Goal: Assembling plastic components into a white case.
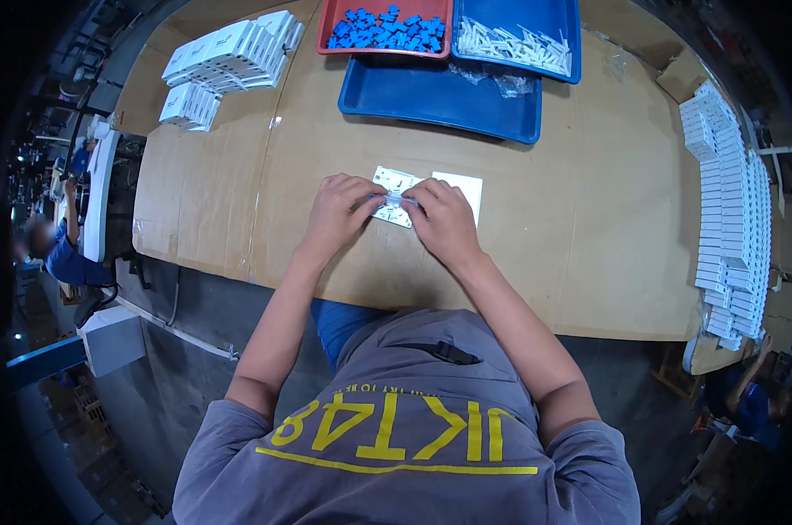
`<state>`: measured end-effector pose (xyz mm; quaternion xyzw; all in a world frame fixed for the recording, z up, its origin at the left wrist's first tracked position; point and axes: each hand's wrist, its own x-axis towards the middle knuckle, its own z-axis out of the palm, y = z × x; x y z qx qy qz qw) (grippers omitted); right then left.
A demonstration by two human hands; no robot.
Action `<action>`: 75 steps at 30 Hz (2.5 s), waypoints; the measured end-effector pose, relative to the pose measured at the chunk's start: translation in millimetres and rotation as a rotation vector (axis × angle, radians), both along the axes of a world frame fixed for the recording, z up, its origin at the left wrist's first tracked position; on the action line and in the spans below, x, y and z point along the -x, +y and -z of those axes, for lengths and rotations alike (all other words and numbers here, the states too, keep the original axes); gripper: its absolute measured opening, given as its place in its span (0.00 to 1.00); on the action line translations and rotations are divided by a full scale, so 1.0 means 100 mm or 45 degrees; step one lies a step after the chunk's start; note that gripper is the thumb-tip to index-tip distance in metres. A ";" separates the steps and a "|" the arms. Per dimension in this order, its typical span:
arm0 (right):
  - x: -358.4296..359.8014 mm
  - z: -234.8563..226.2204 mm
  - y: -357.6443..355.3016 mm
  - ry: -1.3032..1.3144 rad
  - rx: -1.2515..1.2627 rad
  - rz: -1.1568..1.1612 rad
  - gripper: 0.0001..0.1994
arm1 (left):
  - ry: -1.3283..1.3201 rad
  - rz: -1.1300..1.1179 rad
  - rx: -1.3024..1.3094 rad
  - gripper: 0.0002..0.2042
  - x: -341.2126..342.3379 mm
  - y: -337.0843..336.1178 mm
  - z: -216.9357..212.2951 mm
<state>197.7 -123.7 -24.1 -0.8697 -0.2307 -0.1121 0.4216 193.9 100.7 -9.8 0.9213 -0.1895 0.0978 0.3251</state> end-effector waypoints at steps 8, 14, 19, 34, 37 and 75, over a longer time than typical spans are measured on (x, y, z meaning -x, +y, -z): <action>0.01 0.00 0.06 0.004 0.132 0.048 0.05 | -0.016 -0.070 0.049 0.05 0.05 -0.03 0.05; 0.02 -0.04 0.09 -0.030 0.226 0.073 0.03 | -0.120 -0.004 0.008 0.07 0.10 0.06 0.11; 0.04 -0.09 0.04 -0.058 0.291 0.060 0.04 | -0.104 0.132 0.048 0.13 0.20 0.10 0.09; -0.07 -0.25 0.11 0.021 0.557 0.018 0.04 | -0.196 0.121 0.053 0.15 0.17 0.13 0.20; -0.09 -0.30 0.13 0.038 0.611 -0.007 0.04 | -0.253 0.132 0.027 0.15 0.18 0.14 0.21; 0.02 -0.35 -0.08 -0.091 0.393 0.220 0.08 | -0.265 0.192 -0.004 0.16 0.20 0.13 0.22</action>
